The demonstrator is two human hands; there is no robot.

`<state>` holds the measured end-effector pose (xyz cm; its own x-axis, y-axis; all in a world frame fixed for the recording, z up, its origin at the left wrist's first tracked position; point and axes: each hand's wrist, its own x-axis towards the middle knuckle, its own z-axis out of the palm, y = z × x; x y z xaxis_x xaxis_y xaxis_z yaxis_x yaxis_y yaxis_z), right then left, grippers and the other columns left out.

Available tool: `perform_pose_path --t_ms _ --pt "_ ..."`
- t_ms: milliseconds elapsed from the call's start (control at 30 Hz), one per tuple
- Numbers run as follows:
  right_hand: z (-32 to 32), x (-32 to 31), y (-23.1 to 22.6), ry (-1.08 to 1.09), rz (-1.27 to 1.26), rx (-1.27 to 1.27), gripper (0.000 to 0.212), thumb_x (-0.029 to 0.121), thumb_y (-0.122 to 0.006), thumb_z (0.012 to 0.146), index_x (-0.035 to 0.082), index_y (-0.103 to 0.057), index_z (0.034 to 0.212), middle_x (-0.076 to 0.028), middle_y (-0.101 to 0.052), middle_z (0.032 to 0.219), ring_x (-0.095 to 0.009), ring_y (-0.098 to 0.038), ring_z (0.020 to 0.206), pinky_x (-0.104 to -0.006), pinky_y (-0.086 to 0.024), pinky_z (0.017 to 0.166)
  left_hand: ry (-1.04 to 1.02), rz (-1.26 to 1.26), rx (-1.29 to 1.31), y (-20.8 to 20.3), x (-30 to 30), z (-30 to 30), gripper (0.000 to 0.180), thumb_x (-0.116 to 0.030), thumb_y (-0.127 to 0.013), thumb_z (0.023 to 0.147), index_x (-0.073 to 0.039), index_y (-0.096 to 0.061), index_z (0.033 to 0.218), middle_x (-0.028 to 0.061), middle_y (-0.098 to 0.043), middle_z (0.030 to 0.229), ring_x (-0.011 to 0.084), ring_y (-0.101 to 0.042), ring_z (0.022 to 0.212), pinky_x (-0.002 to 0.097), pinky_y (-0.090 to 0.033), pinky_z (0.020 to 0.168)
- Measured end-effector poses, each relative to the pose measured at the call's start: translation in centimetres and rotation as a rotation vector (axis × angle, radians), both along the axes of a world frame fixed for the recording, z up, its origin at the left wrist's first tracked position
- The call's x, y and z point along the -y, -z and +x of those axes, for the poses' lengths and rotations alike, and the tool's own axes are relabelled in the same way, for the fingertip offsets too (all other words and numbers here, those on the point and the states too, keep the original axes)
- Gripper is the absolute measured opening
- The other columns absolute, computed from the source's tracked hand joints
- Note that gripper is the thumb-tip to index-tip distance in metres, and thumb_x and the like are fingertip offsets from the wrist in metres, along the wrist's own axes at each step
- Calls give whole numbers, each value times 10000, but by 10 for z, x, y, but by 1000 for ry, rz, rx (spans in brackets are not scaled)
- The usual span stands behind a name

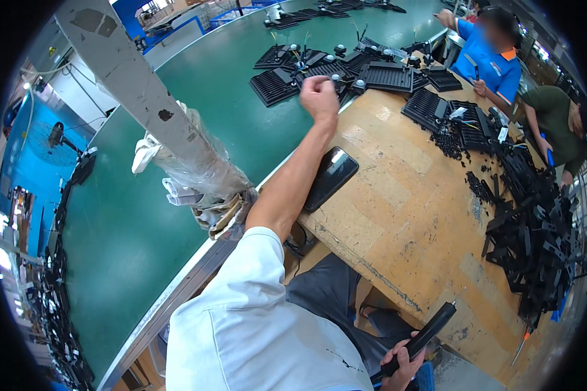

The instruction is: Manually assemble and screw components into electronic housing units on a production line.

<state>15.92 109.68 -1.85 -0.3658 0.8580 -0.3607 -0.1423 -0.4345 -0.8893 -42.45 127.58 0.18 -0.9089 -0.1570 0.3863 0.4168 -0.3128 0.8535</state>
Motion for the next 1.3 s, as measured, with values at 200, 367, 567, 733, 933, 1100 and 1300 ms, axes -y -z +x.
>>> perform_pose_path --t_ms 200,367,567,733,933,1100,1300 --pt "-11 -3 2 -55 -34 -64 534 12 -689 900 26 -420 1361 -88 -596 845 -169 -582 599 -306 -513 525 -462 -806 119 17 32 -83 414 -64 -633 803 -107 -610 1213 107 -555 1256 304 -551 1162 455 -456 964" --pt "-5 1 6 -114 -70 -64 529 34 -675 926 63 -402 1378 -78 -592 839 -164 -586 612 -307 -511 540 -129 -1022 -83 36 34 -135 387 -250 -619 911 -153 -646 1285 135 -646 1279 367 -603 1183 502 -489 992" --pt "1 1 17 -53 -95 -90 520 47 -637 956 59 -388 1413 -70 -595 874 -161 -577 626 -296 -502 565 -252 -1009 -66 38 48 -155 305 -331 -604 957 -102 -704 1131 217 -722 1014 442 -676 980 549 -513 868" --pt "7 -3 24 -42 -79 -153 524 68 -636 970 74 -386 1431 -81 -605 904 -167 -584 639 -308 -505 562 -502 -814 -114 -29 38 -118 281 -325 -577 981 -79 -698 1043 239 -719 946 448 -675 926 559 -495 826" --pt "-5 -2 15 -176 -75 -253 475 147 -625 953 25 -408 1357 -99 -557 814 -178 -577 535 -313 -515 449 -360 -779 -468 -104 64 -53 238 -218 -521 976 -86 -681 860 133 -668 907 350 -646 834 480 -496 721" --pt "36 13 21 -83 -42 -408 532 105 -663 966 69 -404 1430 -90 -617 905 -163 -589 636 -308 -503 550 -8 -162 -587 -112 15 142 128 -110 -644 912 16 -664 907 208 -649 783 371 -647 696 437 -492 641" --pt "26 34 4 123 -85 -299 495 23 -559 950 43 -395 1417 -71 -560 857 -161 -571 559 -294 -495 488 718 -280 -534 -83 78 251 115 -82 -602 980 18 -658 987 58 -557 657 131 -523 591 292 -422 554"
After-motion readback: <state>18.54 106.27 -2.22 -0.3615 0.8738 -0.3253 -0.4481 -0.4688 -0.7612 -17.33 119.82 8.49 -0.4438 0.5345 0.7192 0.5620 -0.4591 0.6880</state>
